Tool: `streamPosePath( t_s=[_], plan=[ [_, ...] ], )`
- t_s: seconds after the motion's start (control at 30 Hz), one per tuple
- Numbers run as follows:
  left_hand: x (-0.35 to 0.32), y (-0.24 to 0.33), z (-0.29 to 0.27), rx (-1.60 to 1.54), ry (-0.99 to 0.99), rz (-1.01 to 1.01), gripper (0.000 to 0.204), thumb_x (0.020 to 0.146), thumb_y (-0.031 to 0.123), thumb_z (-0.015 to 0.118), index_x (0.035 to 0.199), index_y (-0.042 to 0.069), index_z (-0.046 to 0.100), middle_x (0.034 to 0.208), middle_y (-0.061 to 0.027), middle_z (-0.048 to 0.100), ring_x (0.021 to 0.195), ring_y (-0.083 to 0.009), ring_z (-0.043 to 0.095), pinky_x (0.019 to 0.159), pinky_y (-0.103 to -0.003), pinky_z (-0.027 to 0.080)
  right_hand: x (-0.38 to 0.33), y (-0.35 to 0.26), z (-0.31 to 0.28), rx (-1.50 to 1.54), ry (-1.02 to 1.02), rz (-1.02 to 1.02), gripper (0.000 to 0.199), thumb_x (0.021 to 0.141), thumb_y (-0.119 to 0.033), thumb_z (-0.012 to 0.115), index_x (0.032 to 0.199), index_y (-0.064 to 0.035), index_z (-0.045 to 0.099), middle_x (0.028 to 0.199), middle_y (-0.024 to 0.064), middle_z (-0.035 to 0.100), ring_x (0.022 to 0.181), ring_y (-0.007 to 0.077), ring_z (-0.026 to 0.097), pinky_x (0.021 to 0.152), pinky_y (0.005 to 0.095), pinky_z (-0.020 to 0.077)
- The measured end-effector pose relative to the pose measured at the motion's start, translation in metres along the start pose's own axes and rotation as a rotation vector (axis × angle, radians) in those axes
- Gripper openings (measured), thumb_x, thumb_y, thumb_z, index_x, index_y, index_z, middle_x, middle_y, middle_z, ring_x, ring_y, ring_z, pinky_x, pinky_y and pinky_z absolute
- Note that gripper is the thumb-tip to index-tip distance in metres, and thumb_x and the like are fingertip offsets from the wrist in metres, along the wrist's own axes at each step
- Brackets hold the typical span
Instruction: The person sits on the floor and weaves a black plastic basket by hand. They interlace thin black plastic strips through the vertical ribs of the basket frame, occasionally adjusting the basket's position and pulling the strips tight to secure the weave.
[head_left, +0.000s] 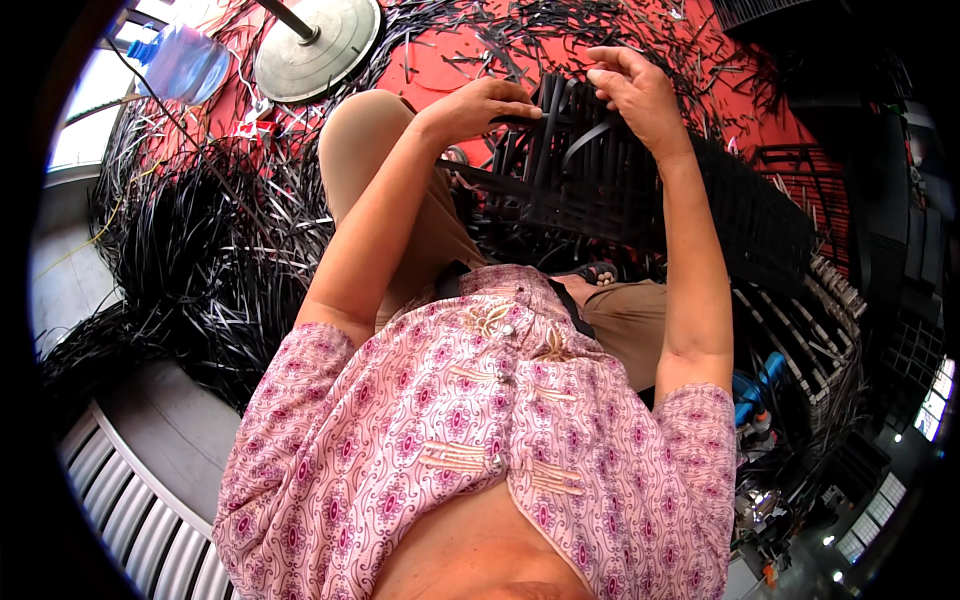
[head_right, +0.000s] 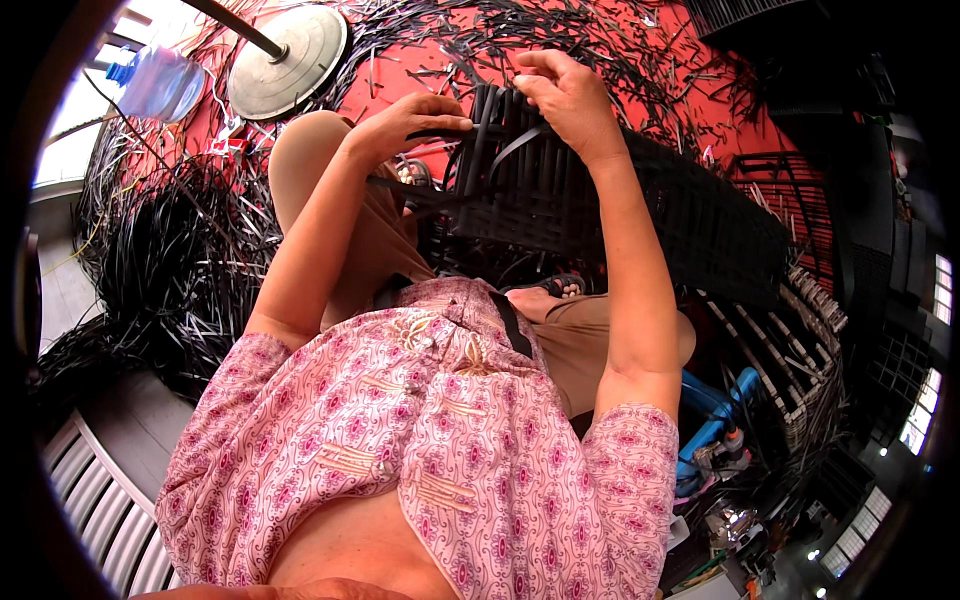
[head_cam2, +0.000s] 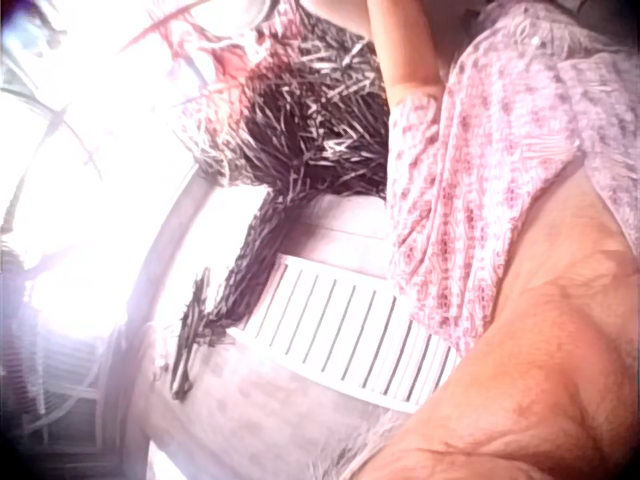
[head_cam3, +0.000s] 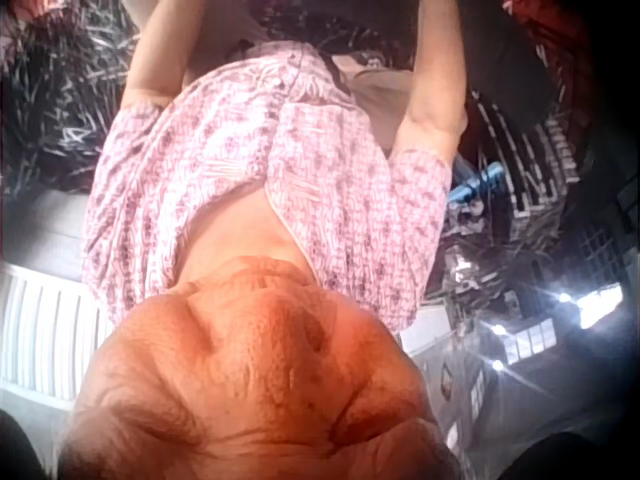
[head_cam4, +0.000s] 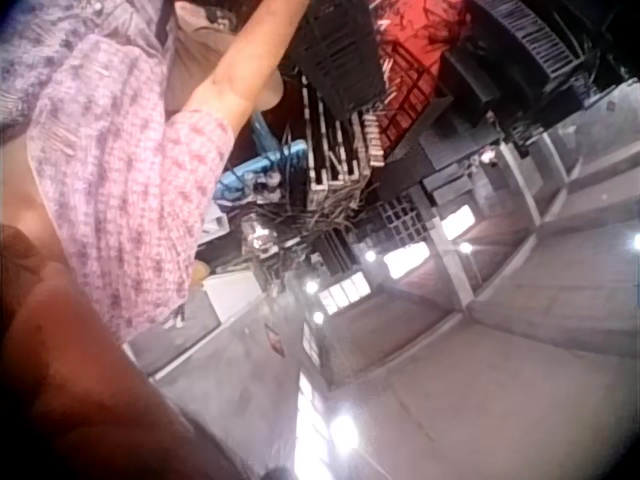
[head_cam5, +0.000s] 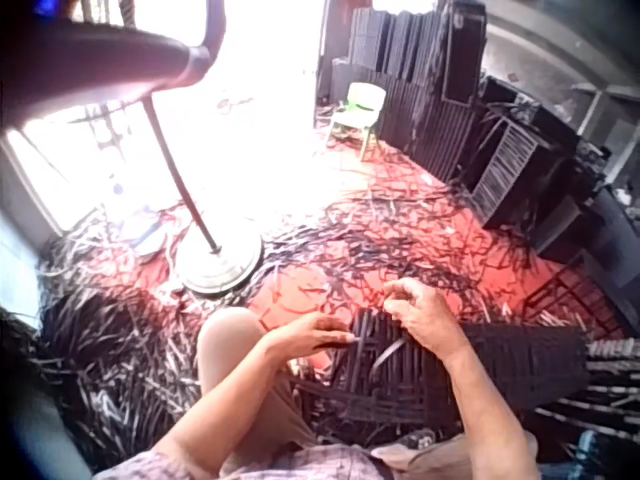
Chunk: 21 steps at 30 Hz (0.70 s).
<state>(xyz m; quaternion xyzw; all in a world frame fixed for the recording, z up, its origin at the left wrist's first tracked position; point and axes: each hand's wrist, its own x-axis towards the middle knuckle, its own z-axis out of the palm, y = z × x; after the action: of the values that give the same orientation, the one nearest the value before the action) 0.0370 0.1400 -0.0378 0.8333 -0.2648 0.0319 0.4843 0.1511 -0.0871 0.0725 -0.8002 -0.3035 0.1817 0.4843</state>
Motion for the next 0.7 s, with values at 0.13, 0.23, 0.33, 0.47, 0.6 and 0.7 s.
streamPosePath(
  t_s=[0.13, 0.23, 0.33, 0.47, 0.6, 0.7],
  plan=[
    [-0.001, -0.001, 0.001, 0.063, 0.024, 0.005, 0.049, 0.081, 0.001, 0.066, 0.126, 0.018, 0.067, 0.115, -0.0116, 0.063, 0.104, -0.0299, 0.061, 0.091, -0.037, 0.052, 0.012, -0.013, -0.002, -0.369, -0.177, -0.236, 0.033, 0.085, -0.017, 0.073, 0.115, -0.0045, 0.068, 0.099, 0.0038, 0.072, 0.085, 0.0158, 0.068, 0.076, 0.0289, 0.0534],
    [0.002, -0.002, 0.002, -0.034, 0.010, -0.099, 0.059, 0.071, -0.003, 0.072, 0.125, 0.020, 0.067, 0.117, -0.0130, 0.064, 0.104, -0.0337, 0.063, 0.090, -0.039, 0.055, 0.019, -0.022, 0.004, -0.518, -0.310, -0.196, 0.034, 0.083, -0.017, 0.073, 0.115, -0.0079, 0.069, 0.089, 0.0046, 0.072, 0.081, 0.0168, 0.069, 0.074, 0.0292, 0.0530],
    [-0.002, -0.011, 0.007, -0.084, 0.028, -0.125, 0.062, 0.069, -0.006, 0.073, 0.125, 0.018, 0.067, 0.115, -0.0141, 0.064, 0.101, -0.0343, 0.063, 0.088, -0.039, 0.055, 0.022, -0.029, 0.006, -0.690, -0.346, -0.223, 0.030, 0.080, -0.020, 0.074, 0.108, -0.0087, 0.070, 0.082, 0.0078, 0.069, 0.079, 0.0219, 0.068, 0.074, 0.0337, 0.0533],
    [-0.002, -0.001, 0.002, 0.024, 0.084, 0.026, 0.056, 0.072, -0.010, 0.068, 0.123, 0.014, 0.067, 0.112, -0.0134, 0.065, 0.097, -0.0324, 0.064, 0.086, -0.038, 0.055, 0.017, -0.037, 0.001, -0.878, -0.434, -0.311, 0.027, 0.079, -0.025, 0.074, 0.099, -0.0077, 0.070, 0.087, 0.0099, 0.070, 0.085, 0.0262, 0.069, 0.079, 0.0375, 0.0535],
    [0.013, 0.038, -0.005, -0.450, 0.252, -0.497, 0.028, 0.097, 0.029, 0.064, 0.104, 0.003, 0.069, 0.083, 0.0044, 0.058, 0.079, -0.0064, 0.052, 0.071, -0.025, 0.043, 0.015, -0.025, 0.007, -1.026, -0.383, -0.405, 0.025, 0.077, -0.026, 0.075, 0.094, -0.0071, 0.071, 0.087, 0.0110, 0.070, 0.084, 0.0262, 0.068, 0.076, 0.0382, 0.0528],
    [0.021, 0.050, -0.008, -0.309, 0.425, -0.466, 0.027, 0.096, 0.030, 0.065, 0.105, 0.004, 0.070, 0.084, 0.0059, 0.058, 0.079, -0.0060, 0.051, 0.071, -0.025, 0.043, 0.021, -0.013, -0.004, -0.487, -0.368, -0.154, 0.022, 0.080, -0.023, 0.073, 0.094, -0.0064, 0.072, 0.076, 0.0065, 0.067, 0.073, 0.0198, 0.066, 0.067, 0.0336, 0.0514]
  ],
)
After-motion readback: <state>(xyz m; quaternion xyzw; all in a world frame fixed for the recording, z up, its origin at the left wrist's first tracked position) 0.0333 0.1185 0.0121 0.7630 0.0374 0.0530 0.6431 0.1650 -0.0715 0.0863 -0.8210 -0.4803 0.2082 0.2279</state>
